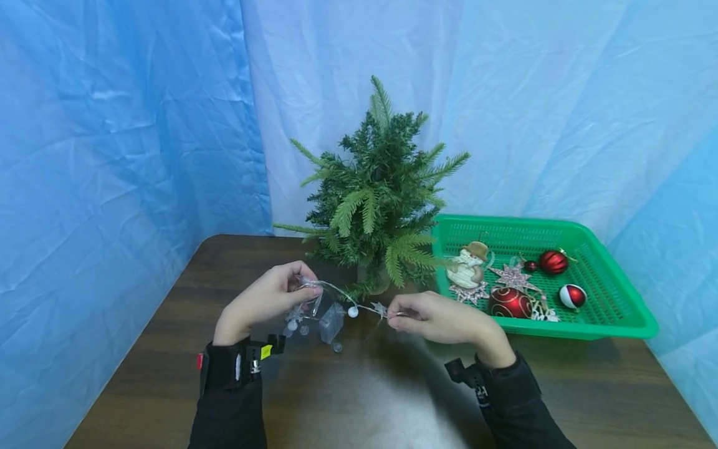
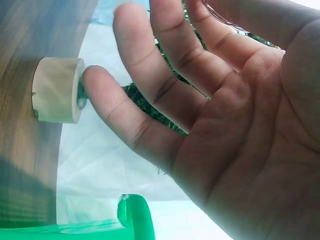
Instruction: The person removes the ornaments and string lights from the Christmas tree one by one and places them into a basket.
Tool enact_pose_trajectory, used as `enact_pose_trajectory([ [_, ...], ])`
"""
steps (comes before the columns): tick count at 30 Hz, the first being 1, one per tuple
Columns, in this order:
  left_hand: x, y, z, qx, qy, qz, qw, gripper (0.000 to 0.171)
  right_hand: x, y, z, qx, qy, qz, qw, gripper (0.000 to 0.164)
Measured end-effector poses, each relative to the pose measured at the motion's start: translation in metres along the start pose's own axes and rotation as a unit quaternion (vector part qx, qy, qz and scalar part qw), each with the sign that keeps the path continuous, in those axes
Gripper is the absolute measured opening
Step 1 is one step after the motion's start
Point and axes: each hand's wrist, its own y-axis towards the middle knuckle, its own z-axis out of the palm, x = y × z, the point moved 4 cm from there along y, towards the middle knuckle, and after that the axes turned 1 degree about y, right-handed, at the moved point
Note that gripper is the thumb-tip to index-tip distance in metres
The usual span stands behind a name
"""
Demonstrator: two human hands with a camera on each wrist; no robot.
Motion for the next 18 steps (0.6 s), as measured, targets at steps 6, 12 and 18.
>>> enact_pose_trajectory([
  [6,0.006,-0.001,0.004,0.029,0.072,-0.048,0.9959,0.028,-0.003,-0.001,0.001,0.01,0.005,0.003,1.0,0.018],
  [12,0.012,0.006,0.016,0.073,0.099,-0.071,0.9899,0.028,-0.005,-0.001,0.002,0.015,0.007,0.002,1.0,0.019],
  [18,0.014,0.013,0.022,0.069,0.148,-0.086,0.9828,0.045,-0.005,-0.001,0.002,0.016,0.005,0.005,1.0,0.018],
])
